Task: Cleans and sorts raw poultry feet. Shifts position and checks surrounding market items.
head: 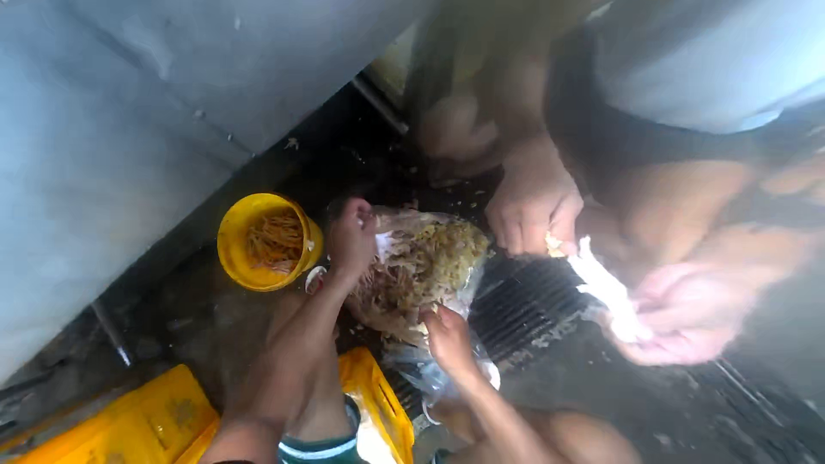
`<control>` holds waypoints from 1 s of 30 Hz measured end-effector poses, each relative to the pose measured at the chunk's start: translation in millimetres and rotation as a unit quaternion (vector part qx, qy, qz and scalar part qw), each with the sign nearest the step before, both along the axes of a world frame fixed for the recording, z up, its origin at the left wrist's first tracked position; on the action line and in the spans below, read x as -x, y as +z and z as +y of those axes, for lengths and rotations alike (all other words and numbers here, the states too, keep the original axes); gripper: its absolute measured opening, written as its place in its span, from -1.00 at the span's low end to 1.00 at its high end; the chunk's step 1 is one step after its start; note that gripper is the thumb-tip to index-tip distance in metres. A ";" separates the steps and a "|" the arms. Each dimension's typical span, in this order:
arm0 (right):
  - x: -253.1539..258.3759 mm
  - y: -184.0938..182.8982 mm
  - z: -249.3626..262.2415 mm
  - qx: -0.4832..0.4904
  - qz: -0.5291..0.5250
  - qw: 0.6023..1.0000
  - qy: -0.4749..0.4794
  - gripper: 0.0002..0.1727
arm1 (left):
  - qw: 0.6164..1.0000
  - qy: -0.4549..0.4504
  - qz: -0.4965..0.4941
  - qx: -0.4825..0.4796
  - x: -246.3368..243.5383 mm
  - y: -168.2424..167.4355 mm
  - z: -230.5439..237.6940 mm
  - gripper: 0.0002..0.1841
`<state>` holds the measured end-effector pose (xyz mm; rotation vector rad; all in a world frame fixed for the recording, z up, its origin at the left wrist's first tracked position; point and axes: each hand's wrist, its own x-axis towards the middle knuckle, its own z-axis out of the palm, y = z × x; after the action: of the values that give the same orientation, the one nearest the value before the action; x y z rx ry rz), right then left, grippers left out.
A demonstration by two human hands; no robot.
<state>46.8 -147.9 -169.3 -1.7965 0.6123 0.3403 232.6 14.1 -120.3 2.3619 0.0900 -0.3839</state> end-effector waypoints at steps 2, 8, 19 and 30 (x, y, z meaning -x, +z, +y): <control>-15.3 12.0 -6.0 -0.003 0.066 0.997 0.041 -0.66 | 0.998 0.033 0.056 -0.007 -7.7 -17.3 0.9 -0.65; -62.5 38.8 -24.3 0.058 0.185 0.973 0.121 -0.52 | 0.980 0.087 0.174 -0.034 30.9 -1.1 43.3 -0.64; -91.4 64.9 -51.3 0.090 0.300 0.943 0.111 -0.05 | 0.910 -0.133 0.254 -0.301 27.7 106.1 165.0 -0.19; -62.0 315.8 -13.3 0.066 0.200 0.936 0.282 -0.38 | 0.927 -0.021 0.329 -0.181 130.3 333.7 165.0 -0.55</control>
<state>108.7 -161.2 146.5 -2.0295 0.3867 1.0998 102.3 179.1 213.4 2.4868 0.4578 -1.2633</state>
